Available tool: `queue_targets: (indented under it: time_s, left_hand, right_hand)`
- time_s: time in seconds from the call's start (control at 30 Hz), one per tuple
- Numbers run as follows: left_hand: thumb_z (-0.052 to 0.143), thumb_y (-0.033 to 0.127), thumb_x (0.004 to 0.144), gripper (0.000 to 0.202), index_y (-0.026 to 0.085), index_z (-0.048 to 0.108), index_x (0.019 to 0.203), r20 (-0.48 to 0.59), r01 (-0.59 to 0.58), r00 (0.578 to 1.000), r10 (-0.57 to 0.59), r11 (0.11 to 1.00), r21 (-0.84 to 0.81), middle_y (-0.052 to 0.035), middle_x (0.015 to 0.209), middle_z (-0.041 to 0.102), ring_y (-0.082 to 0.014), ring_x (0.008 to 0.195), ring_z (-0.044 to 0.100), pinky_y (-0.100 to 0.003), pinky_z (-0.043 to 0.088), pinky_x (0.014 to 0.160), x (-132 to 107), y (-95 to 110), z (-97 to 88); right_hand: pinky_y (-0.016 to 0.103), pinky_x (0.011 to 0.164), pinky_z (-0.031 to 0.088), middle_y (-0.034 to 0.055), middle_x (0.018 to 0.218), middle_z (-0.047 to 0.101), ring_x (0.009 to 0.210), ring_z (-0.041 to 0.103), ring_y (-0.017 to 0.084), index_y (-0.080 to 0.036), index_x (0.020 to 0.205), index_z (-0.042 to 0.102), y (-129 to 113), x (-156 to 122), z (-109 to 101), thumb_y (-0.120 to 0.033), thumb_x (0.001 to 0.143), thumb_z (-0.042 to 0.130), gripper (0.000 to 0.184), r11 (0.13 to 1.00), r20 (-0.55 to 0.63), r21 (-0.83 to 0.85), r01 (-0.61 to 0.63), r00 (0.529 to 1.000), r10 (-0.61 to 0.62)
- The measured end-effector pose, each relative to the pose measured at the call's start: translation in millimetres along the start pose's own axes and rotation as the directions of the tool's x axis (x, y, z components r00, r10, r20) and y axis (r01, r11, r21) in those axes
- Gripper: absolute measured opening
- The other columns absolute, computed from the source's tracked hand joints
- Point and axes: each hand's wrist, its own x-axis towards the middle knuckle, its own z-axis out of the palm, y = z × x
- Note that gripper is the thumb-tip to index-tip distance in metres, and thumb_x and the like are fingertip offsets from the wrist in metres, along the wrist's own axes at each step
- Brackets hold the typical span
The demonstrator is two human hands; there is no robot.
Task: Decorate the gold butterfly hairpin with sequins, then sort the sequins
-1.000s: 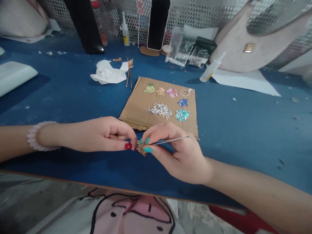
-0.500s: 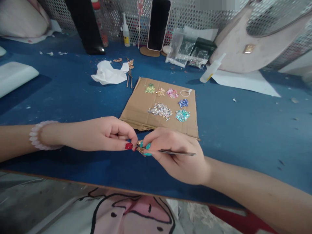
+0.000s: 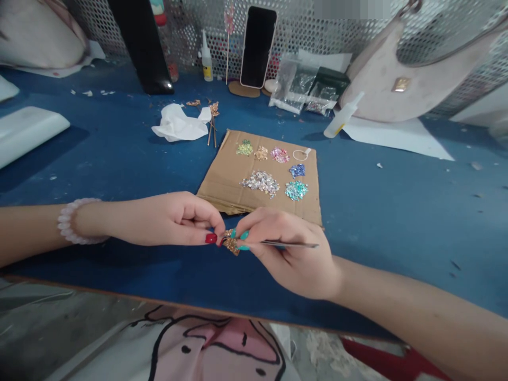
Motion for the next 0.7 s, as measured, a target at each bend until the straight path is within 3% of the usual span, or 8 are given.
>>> queue_targets:
  time_s: [0.7]
  left_hand:
    - [0.052,0.033,0.085,0.023,0.016,0.060,0.097,0.015,-0.039,0.999,0.039,0.999,-0.024,0.0051,0.061,0.036,-0.0067,0.051,0.029,-0.017,0.025,0.046,0.6,-1.8,-0.4]
  right_hand:
    - [0.020,0.057,0.054,0.0018,0.079,0.064,0.070,0.065,0.010,-0.022,0.084,0.053,0.8,-0.5,1.1,0.002,0.076,0.053,0.026,0.999,-0.010,0.003,0.043,0.999,-0.043]
